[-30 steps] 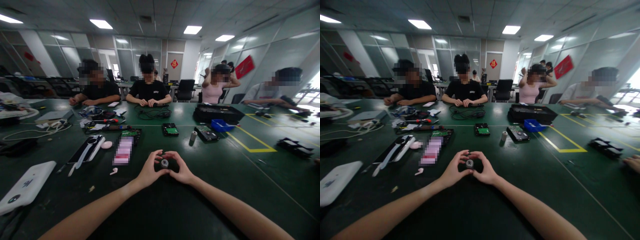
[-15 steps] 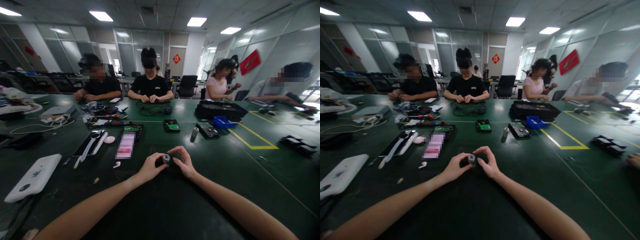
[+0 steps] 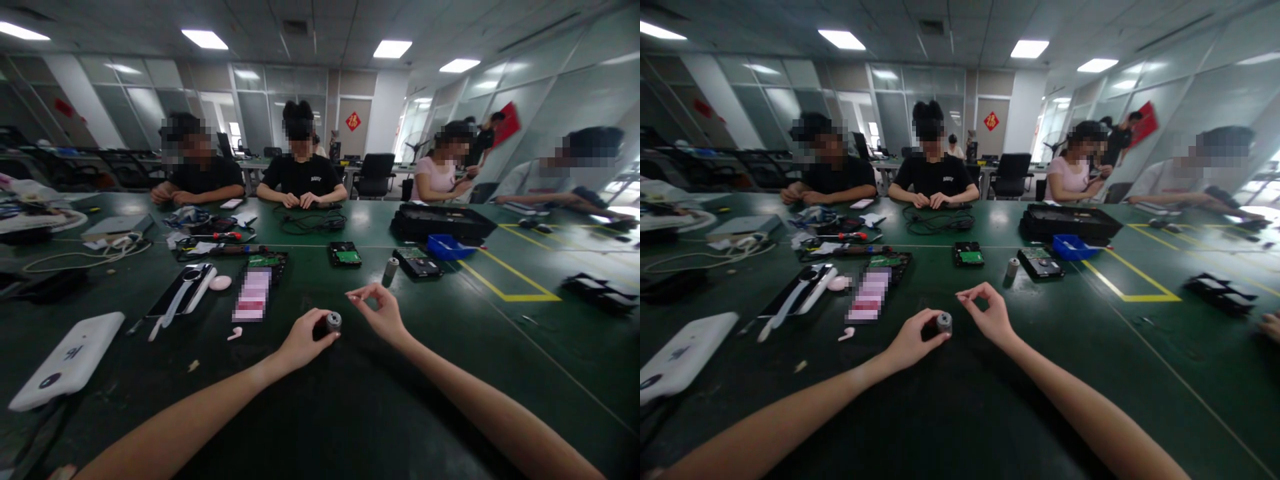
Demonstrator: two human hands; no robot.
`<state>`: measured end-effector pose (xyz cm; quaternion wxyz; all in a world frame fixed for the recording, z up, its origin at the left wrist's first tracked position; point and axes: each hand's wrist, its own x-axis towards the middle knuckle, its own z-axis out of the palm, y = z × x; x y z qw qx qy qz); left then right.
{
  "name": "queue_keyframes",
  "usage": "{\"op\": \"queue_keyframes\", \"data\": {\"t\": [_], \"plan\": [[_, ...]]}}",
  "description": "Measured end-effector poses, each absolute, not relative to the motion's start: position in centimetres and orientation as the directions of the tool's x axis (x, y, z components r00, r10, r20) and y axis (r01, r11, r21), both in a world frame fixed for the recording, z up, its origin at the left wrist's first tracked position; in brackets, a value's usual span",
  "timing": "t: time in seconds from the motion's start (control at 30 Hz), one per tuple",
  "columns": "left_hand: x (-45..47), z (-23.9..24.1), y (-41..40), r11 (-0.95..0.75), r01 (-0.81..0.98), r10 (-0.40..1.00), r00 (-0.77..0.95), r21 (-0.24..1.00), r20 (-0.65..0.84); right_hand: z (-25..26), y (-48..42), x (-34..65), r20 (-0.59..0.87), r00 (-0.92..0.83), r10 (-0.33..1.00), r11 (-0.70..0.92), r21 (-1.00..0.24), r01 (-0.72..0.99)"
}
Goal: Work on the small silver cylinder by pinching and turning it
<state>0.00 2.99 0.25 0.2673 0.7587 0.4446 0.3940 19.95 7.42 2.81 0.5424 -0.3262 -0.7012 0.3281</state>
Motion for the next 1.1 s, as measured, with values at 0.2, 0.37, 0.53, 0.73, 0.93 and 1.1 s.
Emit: {"op": "queue_keyframes", "data": {"t": [0.2, 0.37, 0.53, 0.73, 0.93, 1.1], "plan": [[0.0, 0.4, 2.8, -0.446, 0.479, 0.893, 0.296, 0.756, 0.339, -0.1, 9.4, 25.8, 0.370, -0.312, 0.875, 0.463, -0.829, 0.314], [0.1, 0.5, 2.8, -0.439, 0.471, 0.896, 0.290, 0.765, 0.335, -1.5, 9.3, 26.9, 0.319, -0.397, 0.860, 0.485, -0.750, 0.449], [0.1, 0.6, 2.9, -0.426, 0.453, 0.901, 0.292, 0.783, 0.321, 0.2, 8.6, 25.1, 0.283, -0.301, 0.911, 0.385, -0.845, 0.371], [0.0, 0.3, 3.2, -0.408, 0.427, 0.909, 0.276, 0.807, 0.313, 3.4, 6.1, 19.5, 0.357, -0.386, 0.851, 0.410, -0.910, 0.063], [0.0, 0.2, 3.2, -0.411, 0.422, 0.906, 0.286, 0.808, 0.311, 2.7, 5.9, 17.3, 0.409, -0.401, 0.820, 0.481, -0.871, 0.095], [0.0, 0.2, 3.1, -0.423, 0.416, 0.901, 0.287, 0.805, 0.325, 2.2, 6.3, 17.7, 0.394, -0.434, 0.810, 0.490, -0.861, 0.134]]}}
